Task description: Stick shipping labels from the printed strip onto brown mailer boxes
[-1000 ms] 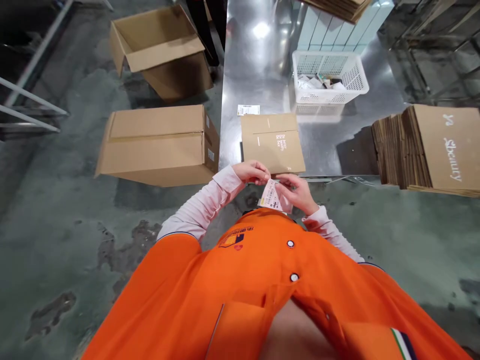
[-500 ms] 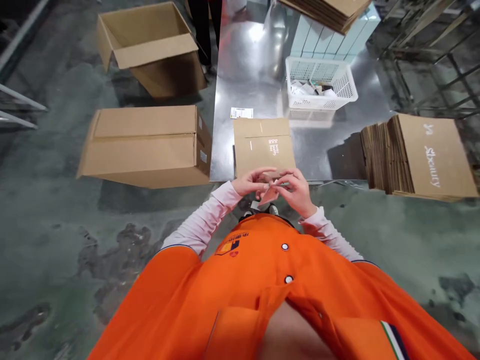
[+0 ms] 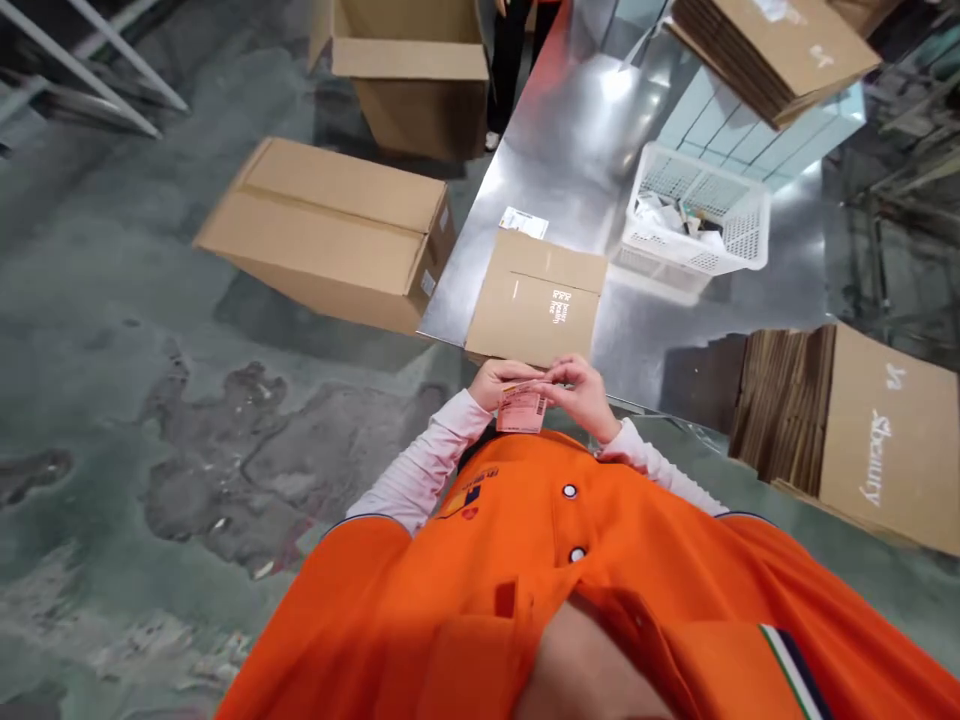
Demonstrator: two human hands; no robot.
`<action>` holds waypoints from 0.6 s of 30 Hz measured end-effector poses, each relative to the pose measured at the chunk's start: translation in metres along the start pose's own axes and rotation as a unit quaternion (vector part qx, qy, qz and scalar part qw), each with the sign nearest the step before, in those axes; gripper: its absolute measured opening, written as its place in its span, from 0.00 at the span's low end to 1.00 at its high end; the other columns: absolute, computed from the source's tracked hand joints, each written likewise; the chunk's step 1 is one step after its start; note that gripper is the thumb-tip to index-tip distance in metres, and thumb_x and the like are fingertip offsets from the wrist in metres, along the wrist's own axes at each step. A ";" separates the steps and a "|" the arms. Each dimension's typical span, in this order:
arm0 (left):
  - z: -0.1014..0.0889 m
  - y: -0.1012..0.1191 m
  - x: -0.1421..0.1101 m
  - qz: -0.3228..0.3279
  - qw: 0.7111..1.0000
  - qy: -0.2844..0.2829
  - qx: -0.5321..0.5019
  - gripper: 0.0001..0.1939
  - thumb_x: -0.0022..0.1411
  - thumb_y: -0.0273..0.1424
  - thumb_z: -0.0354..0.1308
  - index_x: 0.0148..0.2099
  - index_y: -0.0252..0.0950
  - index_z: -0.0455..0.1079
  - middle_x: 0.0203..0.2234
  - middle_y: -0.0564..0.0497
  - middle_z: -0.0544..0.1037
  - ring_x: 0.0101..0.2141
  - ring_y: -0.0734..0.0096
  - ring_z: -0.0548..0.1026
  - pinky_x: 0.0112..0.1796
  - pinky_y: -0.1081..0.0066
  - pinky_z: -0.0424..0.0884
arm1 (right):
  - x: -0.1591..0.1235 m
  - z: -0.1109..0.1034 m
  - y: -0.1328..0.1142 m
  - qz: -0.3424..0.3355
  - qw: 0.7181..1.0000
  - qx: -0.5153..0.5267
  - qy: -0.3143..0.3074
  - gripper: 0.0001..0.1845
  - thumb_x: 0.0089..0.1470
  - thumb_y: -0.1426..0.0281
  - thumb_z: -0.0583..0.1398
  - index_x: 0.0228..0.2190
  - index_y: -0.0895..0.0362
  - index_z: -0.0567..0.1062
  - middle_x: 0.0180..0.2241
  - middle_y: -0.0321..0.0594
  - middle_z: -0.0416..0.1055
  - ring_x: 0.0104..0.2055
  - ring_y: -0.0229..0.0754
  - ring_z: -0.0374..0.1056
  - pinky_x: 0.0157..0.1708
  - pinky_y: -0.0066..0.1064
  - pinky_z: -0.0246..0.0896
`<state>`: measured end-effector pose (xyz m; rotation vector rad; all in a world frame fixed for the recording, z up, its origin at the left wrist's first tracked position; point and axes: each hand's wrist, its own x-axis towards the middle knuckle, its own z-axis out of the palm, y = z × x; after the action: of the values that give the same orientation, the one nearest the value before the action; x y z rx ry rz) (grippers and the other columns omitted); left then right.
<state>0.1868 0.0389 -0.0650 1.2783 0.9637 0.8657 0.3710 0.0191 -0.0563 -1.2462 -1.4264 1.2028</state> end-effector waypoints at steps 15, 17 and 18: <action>0.024 -0.045 -0.015 -0.318 0.880 0.333 -0.119 0.08 0.62 0.31 0.52 0.35 0.38 0.55 0.17 0.57 0.69 0.14 0.75 0.67 0.18 0.78 0.61 | 0.160 -0.007 0.097 0.072 0.967 -0.236 0.071 0.15 0.47 0.59 0.65 0.32 0.58 0.78 0.45 0.48 0.69 0.50 0.50 0.63 0.56 0.47 0.55; 0.024 -0.044 -0.018 -0.323 0.869 0.360 -0.103 0.07 0.63 0.30 0.51 0.36 0.38 0.54 0.19 0.57 0.70 0.16 0.74 0.69 0.21 0.77 0.64 | 0.165 -0.001 0.103 0.092 0.948 -0.297 0.071 0.22 0.49 0.58 0.63 0.42 0.60 0.77 0.51 0.53 0.66 0.55 0.55 0.60 0.57 0.53 0.51; 0.024 -0.044 -0.022 -0.329 0.864 0.369 -0.101 0.07 0.63 0.30 0.51 0.37 0.38 0.53 0.19 0.56 0.71 0.18 0.73 0.71 0.22 0.75 0.66 | 0.163 0.001 0.104 0.087 0.939 -0.326 0.074 0.28 0.50 0.58 0.63 0.49 0.61 0.74 0.55 0.57 0.62 0.58 0.58 0.57 0.58 0.57 0.47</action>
<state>0.2004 0.0048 -0.1061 0.3329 1.7278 0.8721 0.3660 0.1843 -0.1571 -1.9006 -1.6915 0.7308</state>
